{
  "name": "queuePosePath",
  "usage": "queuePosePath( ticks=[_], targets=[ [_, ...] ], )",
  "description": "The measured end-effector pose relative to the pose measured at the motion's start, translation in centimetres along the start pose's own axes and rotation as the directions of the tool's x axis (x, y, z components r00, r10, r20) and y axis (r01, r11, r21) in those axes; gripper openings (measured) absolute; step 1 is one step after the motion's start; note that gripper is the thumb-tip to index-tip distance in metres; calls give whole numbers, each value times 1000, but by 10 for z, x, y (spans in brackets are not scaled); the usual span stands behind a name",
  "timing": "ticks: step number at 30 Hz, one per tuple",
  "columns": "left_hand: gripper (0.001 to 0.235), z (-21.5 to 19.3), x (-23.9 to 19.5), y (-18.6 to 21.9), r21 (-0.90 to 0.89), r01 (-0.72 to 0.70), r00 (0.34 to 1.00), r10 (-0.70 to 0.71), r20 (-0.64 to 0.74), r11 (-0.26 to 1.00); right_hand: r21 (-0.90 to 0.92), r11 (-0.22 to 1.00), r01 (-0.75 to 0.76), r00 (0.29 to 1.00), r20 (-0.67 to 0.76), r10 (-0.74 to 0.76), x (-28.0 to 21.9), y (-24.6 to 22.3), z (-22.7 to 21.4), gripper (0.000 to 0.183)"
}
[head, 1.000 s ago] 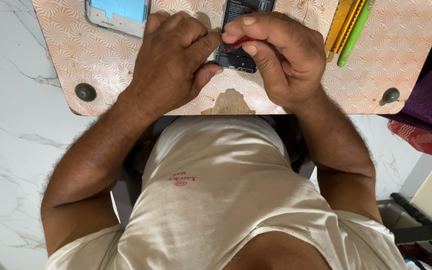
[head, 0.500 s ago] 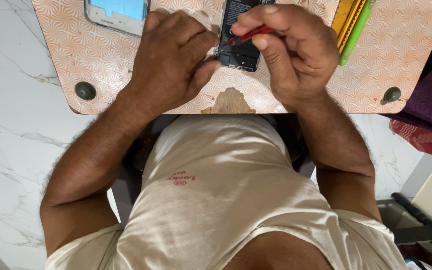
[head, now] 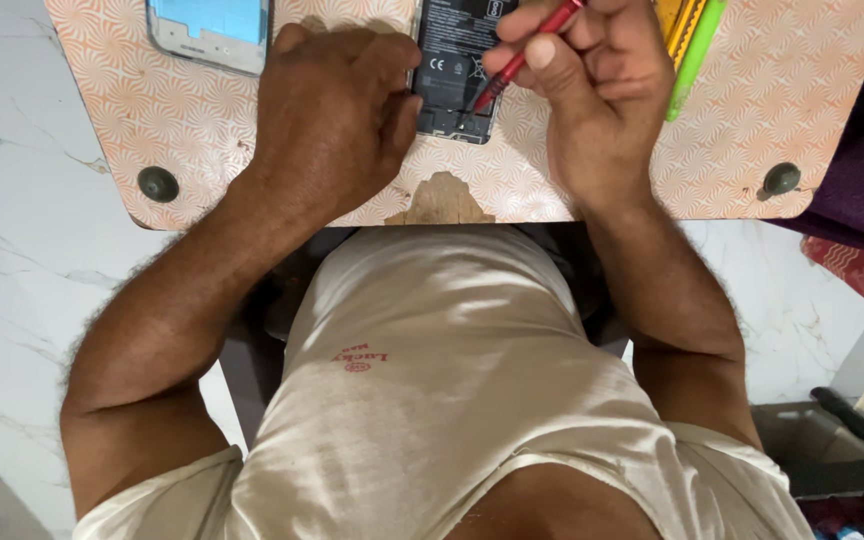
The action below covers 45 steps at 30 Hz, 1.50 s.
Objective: The person uses a red screwdriver to remove screws from the bottom of a disassembled smartphone. They carefully unscrew multiple fasteners around the charging port area and then lift out a small metal bracket or plate from the device's interior.
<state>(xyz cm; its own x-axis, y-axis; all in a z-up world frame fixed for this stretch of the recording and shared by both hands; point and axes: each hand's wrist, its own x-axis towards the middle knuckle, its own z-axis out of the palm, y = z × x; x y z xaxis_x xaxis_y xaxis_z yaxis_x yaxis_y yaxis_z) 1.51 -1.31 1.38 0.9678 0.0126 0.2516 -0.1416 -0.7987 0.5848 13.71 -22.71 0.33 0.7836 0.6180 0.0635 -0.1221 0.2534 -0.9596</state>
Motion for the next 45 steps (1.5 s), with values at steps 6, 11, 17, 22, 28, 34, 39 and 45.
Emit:
queuePosePath(
  ticks=[6, 11, 17, 22, 28, 34, 39, 45],
  targets=[
    [29, 2, 3, 9, 64, 59, 998, -61, 27, 996, -22, 998, -65, 998, 15, 66, 2, 3, -3, 17],
    [25, 3, -1, 12, 77, 77, 996, -80, 33, 994, 17, 997, -76, 997, 24, 76, -1, 13, -9, 10],
    [30, 5, -4, 7, 11, 97, 995, -97, 34, 995, 20, 997, -74, 997, 10, 74, 0, 20, -10, 7],
    [35, 3, -7, 2, -13, 130, 991, -130, 28, 991, 52, 995, -81, 997, -5, 81, 1, 18, -8, 7],
    [34, -1, -7, -1, -25, 139, 989, -138, 48, 990, 75, 994, -80, 996, -41, 84, 4, 7, -3, 12],
    [42, -7, -10, -7, -95, -9, 998, 15, 60, 995, 98, 994, -50, 997, -54, 56, 5, 4, -1, 14],
    [44, -6, -13, -7, -83, -38, 999, 40, 24, 996, 112, 992, -54, 995, -73, 62, 4, 6, 1, 14],
    [38, -1, -13, -7, -30, -89, 996, 88, -22, 996, 133, 989, -67, 992, -95, 80, 5, 6, 1, 16]
  ],
)
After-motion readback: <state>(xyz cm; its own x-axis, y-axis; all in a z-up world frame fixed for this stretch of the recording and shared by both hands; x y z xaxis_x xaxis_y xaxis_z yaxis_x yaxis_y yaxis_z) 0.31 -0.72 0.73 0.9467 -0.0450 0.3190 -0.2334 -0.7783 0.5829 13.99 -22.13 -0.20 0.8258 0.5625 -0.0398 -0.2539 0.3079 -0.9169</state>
